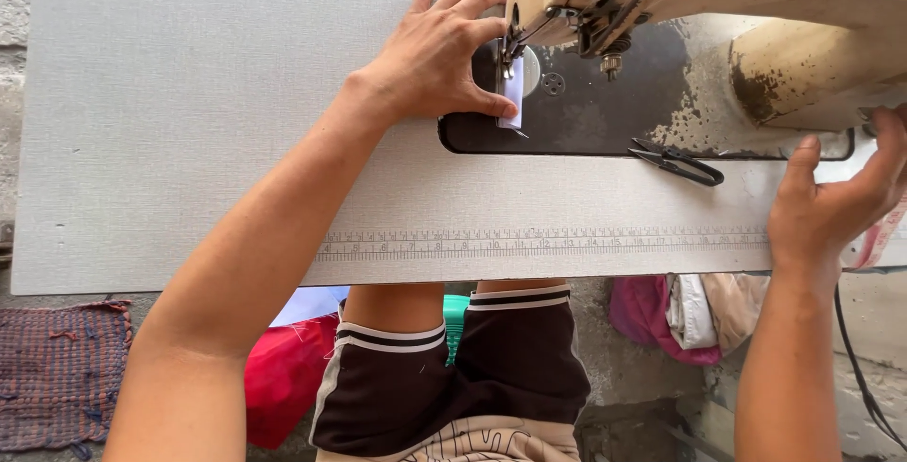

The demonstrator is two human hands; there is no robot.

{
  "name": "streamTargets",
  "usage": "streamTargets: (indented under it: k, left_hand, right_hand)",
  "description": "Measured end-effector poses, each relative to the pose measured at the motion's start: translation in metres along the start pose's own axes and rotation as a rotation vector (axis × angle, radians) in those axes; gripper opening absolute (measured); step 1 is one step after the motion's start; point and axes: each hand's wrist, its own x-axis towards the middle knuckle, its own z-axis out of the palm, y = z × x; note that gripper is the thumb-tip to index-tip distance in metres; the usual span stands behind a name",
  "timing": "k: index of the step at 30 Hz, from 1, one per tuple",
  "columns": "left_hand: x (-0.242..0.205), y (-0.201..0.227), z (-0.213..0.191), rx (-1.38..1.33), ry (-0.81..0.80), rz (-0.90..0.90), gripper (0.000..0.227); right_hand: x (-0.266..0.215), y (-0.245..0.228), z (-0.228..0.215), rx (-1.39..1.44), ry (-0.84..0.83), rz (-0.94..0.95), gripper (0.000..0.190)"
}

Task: Sewing and trimming light-colored fabric strips using an industrial sewing machine and snips.

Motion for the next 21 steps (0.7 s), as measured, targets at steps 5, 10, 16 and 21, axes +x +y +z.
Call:
streamTargets:
  k: [5, 10, 16, 21]
  left_hand:
    - [-0.001, 0.000, 0.001, 0.003, 0.000, -0.011, 0.092]
    - [-0.001, 0.001, -0.001, 0.015, 0.024, 0.019, 0.091]
    - [-0.002, 0.003, -0.004, 0.013, -0.010, -0.006, 0.093]
    - [-0.001, 0.002, -0.002, 0.019, -0.022, -0.023, 0.095]
  right_hand:
    - [0.007, -0.011, -0.006, 0.043, -0.008, -0.052, 0.042]
    - [0.011, -0.014, -0.006, 0.025, 0.032, -0.110, 0.036]
    - [0.011, -0.012, -0.004, 0.064, 0.046, -0.085, 0.036]
    - [0.010, -0.013, -0.005, 0.075, 0.022, -0.057, 0.040]
